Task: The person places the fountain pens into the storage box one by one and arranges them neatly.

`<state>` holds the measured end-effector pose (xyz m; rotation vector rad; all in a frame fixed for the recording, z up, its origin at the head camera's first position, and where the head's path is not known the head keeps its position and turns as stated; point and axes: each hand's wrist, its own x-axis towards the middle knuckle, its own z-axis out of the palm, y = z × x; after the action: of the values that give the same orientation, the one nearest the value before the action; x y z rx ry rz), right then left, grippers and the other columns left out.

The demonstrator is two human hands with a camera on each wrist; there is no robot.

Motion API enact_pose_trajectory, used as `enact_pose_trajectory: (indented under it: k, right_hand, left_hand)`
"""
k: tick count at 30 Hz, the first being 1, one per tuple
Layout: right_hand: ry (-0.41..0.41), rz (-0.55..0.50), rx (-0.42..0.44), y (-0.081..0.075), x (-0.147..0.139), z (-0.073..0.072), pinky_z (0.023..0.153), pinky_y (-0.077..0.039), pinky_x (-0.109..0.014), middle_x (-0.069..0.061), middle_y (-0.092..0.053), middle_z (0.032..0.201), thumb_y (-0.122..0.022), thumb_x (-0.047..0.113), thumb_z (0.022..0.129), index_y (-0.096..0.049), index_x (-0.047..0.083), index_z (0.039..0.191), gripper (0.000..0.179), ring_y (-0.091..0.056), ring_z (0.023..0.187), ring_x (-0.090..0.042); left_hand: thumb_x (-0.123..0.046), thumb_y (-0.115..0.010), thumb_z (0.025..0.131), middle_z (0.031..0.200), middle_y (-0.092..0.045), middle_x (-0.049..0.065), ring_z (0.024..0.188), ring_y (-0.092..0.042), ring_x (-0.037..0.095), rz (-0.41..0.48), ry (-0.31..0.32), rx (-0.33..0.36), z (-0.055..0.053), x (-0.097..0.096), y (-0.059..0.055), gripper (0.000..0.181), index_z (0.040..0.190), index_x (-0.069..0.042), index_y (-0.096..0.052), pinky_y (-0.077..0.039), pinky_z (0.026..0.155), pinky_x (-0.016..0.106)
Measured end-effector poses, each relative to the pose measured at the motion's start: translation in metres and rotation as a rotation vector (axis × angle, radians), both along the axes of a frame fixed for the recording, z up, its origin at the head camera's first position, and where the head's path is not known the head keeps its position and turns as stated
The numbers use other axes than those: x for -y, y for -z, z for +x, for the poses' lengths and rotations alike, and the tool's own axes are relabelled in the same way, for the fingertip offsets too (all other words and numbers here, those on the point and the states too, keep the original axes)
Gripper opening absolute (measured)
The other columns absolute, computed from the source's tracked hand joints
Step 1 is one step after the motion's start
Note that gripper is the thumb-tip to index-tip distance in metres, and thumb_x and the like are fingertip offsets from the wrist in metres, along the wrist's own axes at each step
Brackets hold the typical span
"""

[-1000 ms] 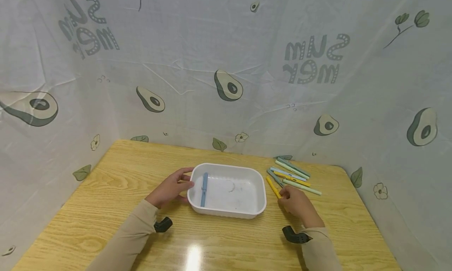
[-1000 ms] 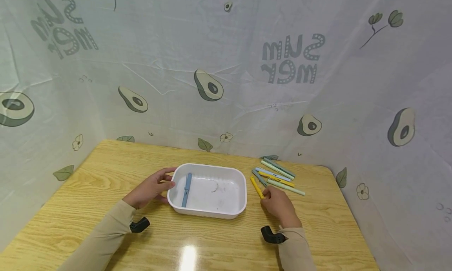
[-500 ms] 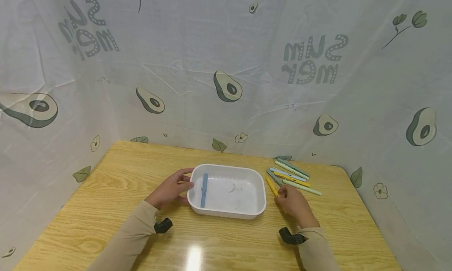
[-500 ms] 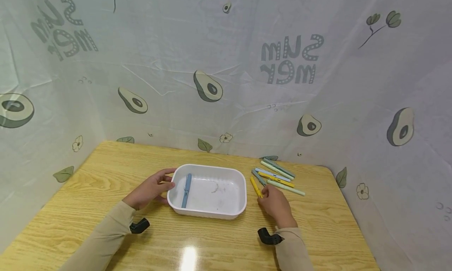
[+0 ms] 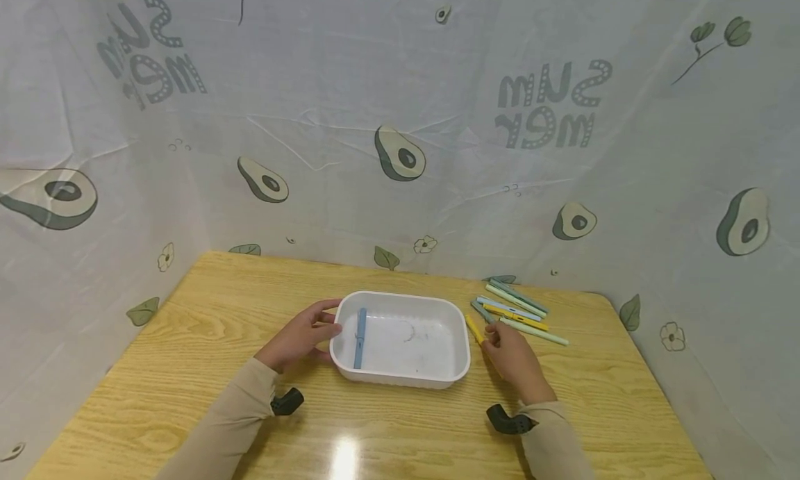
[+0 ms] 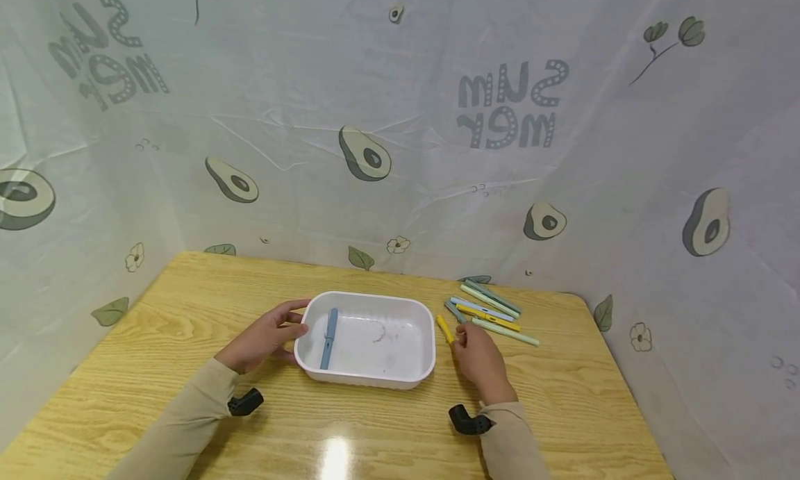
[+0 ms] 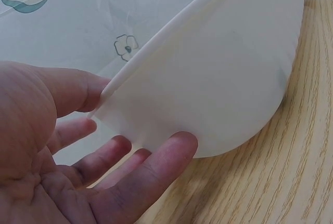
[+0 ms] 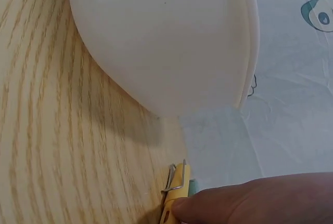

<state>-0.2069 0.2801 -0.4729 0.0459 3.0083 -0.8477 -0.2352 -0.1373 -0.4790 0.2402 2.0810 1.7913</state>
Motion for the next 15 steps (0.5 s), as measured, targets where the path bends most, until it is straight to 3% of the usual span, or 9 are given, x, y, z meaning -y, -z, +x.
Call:
enact_pose_trajectory:
  k: [5, 15]
  right_hand:
    - [-0.002, -0.003, 0.034, 0.0, -0.004, 0.0, 0.066, -0.05, -0.037, -0.011, -0.065, 0.102, -0.059, 0.01, 0.099, -0.066, -0.003, 0.123, 0.028, -0.056, 0.081, -0.023]
    - [0.031, -0.03, 0.129, -0.007, -0.021, 0.005, 0.071, -0.051, -0.038, -0.015, -0.067, 0.107, -0.057, 0.006, 0.095, -0.064, -0.004, 0.118, 0.026, -0.058, 0.084, -0.024]
  left_hand:
    - [-0.016, -0.065, 0.104, 0.133, -0.052, 0.021, 0.113, -0.061, 0.036, 0.006, -0.004, 0.002, 0.0, 0.0, 0.0, 0.058, 0.157, -0.018, -0.042, -0.065, 0.077, 0.047]
    - [-0.013, -0.062, 0.105, 0.136, -0.05, 0.023, 0.113, -0.061, 0.037, 0.001, -0.009, 0.017, 0.001, 0.0, -0.003, 0.057, 0.158, -0.018, -0.042, -0.065, 0.077, 0.047]
